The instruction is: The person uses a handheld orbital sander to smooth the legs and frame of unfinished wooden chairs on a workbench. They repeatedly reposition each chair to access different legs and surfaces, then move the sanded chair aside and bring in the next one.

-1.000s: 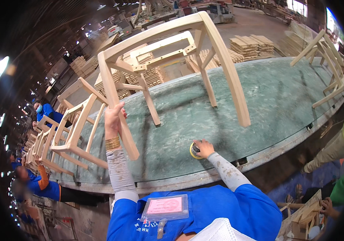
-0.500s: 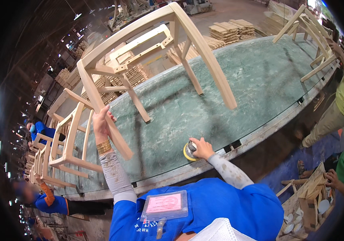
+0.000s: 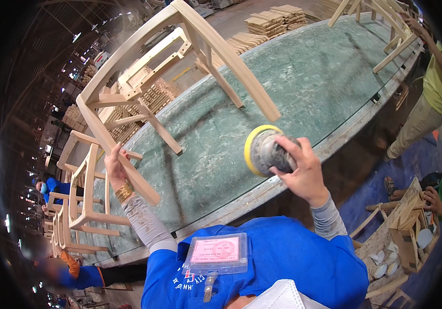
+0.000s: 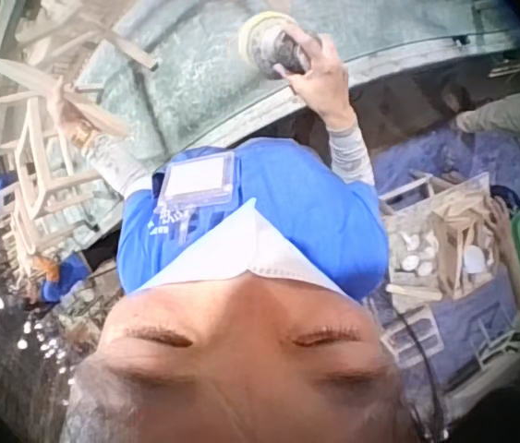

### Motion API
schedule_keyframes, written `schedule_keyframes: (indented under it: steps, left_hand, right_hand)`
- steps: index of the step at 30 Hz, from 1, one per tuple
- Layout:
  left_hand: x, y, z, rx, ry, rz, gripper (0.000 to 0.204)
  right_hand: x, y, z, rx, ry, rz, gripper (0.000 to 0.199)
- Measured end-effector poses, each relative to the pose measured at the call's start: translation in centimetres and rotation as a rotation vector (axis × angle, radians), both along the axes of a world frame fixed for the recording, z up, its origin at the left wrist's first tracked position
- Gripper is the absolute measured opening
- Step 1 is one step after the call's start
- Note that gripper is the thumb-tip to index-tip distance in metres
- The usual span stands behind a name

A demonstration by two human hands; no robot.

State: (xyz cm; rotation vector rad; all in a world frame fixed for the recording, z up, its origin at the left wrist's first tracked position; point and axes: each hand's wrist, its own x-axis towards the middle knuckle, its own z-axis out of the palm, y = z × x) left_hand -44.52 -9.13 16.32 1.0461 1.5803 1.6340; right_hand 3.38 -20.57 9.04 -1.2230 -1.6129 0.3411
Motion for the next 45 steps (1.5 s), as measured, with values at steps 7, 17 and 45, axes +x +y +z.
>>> schedule_keyframes:
  steps: [7,17,45]
  left_hand:
    - [0.6,-0.1,0.1,0.004,0.03,-0.04,0.025]
    - [1.1,-1.3,-0.5,-0.023,0.047,-0.012,0.025]
    - [1.9,-1.8,-0.8,-0.035,0.04,0.029,0.023]
  right_hand:
    - [2.8,5.7,-0.6,-0.052,0.023,-0.185,0.07]
    - [5.6,7.4,-0.4,-0.19,0.12,-0.01,0.068]
    - [7.7,6.5,-2.7,-0.125,0.066,-0.053,0.068]
